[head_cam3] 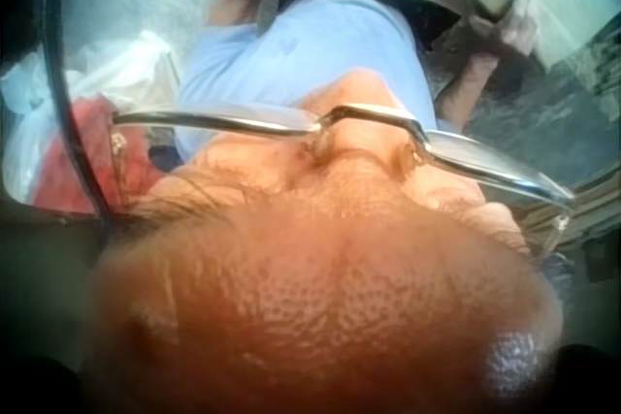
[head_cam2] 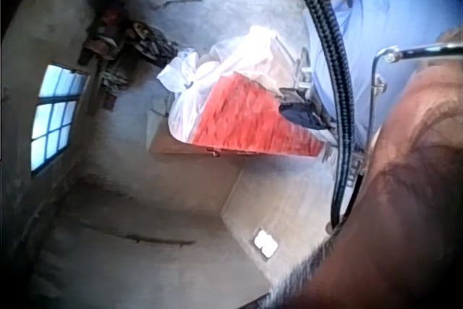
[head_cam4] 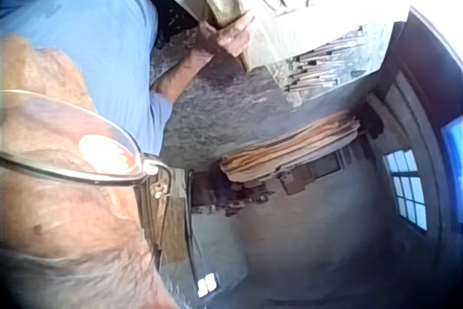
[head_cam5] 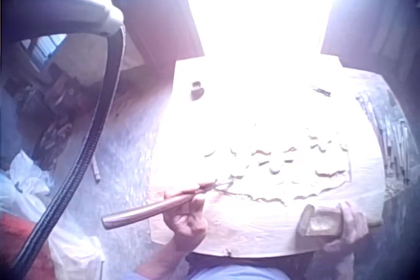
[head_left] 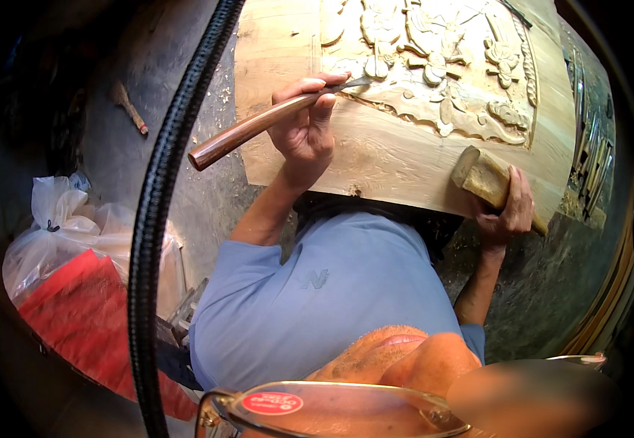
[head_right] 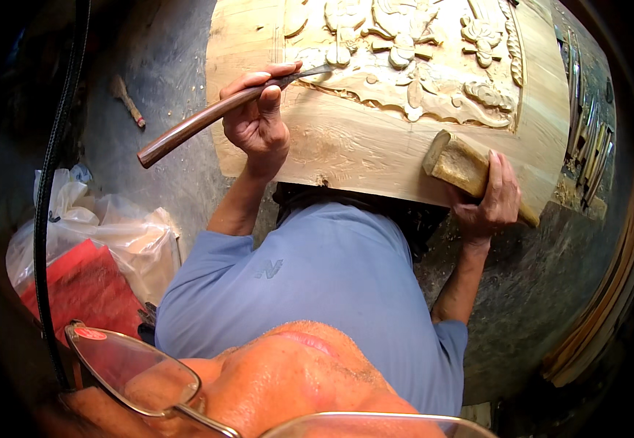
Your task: The person carves detailed designs into a wooden plank using a chisel and a wooden mallet, occasionally moving the board to access different sections.
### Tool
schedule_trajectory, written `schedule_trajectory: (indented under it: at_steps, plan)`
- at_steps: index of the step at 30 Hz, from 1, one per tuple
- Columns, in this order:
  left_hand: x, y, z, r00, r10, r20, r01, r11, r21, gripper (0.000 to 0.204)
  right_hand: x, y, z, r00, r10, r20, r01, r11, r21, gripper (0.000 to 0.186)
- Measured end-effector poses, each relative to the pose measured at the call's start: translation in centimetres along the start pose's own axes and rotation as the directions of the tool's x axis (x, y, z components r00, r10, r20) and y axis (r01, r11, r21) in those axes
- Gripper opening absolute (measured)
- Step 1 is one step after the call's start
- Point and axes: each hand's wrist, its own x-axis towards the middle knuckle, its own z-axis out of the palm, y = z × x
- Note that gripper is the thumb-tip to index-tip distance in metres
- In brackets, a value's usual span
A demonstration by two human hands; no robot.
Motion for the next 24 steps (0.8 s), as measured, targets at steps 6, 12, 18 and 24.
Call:
schedule_trajectory:
  at_steps: [6, 12, 18, 24]
  plan:
    - [0.0, -0.3, 0.2, 1.0, 0.0, -0.015, 0.0, 1.0, -0.03, 0.022, -0.5, 0.2, 0.1, 1.0, 0.007, -0.003, -0.007, 1.0, -0.005, 0.084]
    - [-0.1, -0.4, 0.6, 0.999, 0.021, -0.036, -0.02, 1.0, 0.017, 0.024, -0.6, 0.2, 0.2, 0.999, 0.018, -0.028, -0.019, 1.0, -0.007, 0.085]
    - [-0.2, -0.1, 1.0, 0.998, 0.03, -0.05, -0.029, 0.999, 0.018, 0.025, -0.5, -0.1, 0.0, 0.998, 0.043, -0.04, -0.044, 0.999, -0.015, 0.081]
    - [-0.3, 0.0, 1.2, 0.996, 0.08, 0.045, -0.087, 0.98, 0.178, 0.026, -0.9, 0.1, 0.0, 0.998, 0.035, -0.06, -0.034, 0.999, 0.019, 0.08]
